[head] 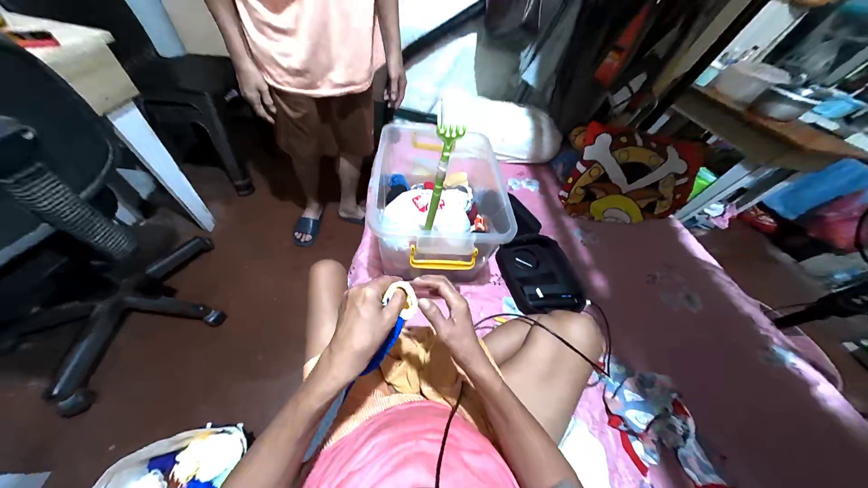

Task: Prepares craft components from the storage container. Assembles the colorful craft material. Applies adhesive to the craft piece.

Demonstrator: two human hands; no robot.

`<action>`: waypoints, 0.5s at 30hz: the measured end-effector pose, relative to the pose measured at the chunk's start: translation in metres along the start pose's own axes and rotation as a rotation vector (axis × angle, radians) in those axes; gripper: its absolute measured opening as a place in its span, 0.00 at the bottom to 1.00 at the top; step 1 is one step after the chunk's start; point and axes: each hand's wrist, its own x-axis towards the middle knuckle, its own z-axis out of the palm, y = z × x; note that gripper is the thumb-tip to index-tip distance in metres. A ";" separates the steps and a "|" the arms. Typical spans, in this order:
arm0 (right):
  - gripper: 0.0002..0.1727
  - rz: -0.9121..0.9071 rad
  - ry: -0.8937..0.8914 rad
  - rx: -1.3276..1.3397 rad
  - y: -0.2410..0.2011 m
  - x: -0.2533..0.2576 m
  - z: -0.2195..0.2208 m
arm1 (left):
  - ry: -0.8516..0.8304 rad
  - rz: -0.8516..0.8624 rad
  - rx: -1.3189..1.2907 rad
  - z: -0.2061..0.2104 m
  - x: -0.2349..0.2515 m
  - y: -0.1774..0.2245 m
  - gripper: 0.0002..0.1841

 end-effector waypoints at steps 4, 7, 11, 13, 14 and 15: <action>0.22 -0.084 -0.065 0.051 -0.021 0.014 -0.003 | 0.162 0.081 0.010 -0.003 0.006 0.006 0.15; 0.12 0.008 -0.106 0.036 -0.039 0.029 -0.016 | 0.123 0.116 -0.097 -0.014 0.009 0.009 0.14; 0.07 0.079 -0.057 0.313 -0.060 0.048 -0.032 | -0.048 0.162 -0.345 -0.034 0.017 0.016 0.08; 0.06 0.033 -0.027 0.349 -0.064 0.050 -0.028 | -0.049 0.172 -0.291 -0.040 0.025 0.024 0.08; 0.08 0.016 -0.004 0.343 -0.065 0.050 -0.024 | -0.020 0.200 -0.210 -0.043 0.030 0.028 0.08; 0.14 0.015 0.009 0.322 -0.066 0.051 -0.021 | 0.023 0.238 -0.127 -0.048 0.037 0.034 0.08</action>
